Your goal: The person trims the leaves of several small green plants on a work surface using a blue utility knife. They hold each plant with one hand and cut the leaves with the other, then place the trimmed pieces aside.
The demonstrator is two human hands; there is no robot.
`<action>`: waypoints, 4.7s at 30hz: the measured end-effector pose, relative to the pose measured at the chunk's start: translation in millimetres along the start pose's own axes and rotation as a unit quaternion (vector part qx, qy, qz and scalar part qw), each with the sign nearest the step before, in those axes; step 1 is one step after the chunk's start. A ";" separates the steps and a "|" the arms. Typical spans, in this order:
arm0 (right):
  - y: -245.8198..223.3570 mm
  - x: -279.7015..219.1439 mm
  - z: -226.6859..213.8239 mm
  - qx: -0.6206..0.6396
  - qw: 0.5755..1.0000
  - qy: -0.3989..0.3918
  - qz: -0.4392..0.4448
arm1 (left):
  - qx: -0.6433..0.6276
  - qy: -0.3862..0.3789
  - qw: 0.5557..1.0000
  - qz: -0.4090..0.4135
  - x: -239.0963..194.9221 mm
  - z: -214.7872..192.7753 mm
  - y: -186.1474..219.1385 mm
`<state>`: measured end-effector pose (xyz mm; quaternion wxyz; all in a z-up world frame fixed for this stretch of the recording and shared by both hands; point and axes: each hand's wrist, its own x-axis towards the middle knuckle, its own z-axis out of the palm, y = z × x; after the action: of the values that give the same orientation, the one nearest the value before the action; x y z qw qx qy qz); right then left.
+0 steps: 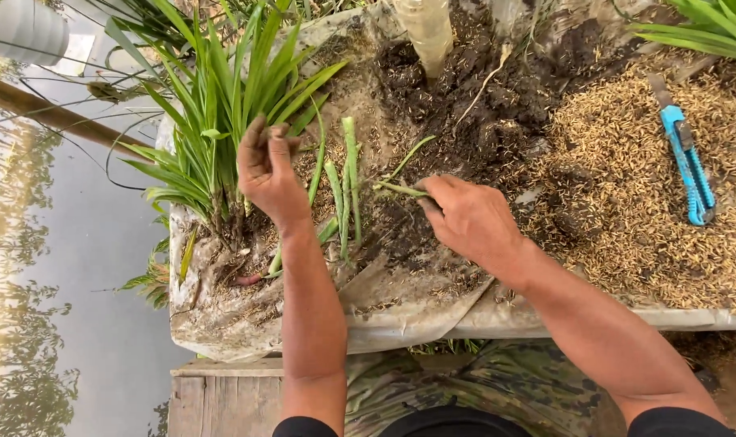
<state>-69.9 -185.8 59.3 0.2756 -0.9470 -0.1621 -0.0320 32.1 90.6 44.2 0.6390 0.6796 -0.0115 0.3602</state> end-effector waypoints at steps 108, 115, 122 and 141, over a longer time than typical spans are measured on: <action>115.1 -158.0 29.6 0.265 0.920 0.285 0.056 | 0.273 -0.261 0.906 -0.191 -18.9 46.0 15.6; 68.9 -140.8 3.3 0.363 0.892 0.243 0.117 | 0.062 -0.336 0.895 -0.285 -75.8 29.9 120.6; 20.0 -103.9 -15.7 0.438 0.863 0.118 0.222 | -0.018 -0.410 0.845 -0.342 -120.0 38.1 144.3; 13.7 -92.0 5.5 0.528 0.813 0.172 0.177 | -0.105 -0.419 0.829 -0.354 -144.9 28.6 89.1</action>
<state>-152.6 -220.4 33.8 0.7573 -0.6475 0.0662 -0.0544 -103.9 -15.2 49.9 0.7242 0.6514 -0.0744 -0.2139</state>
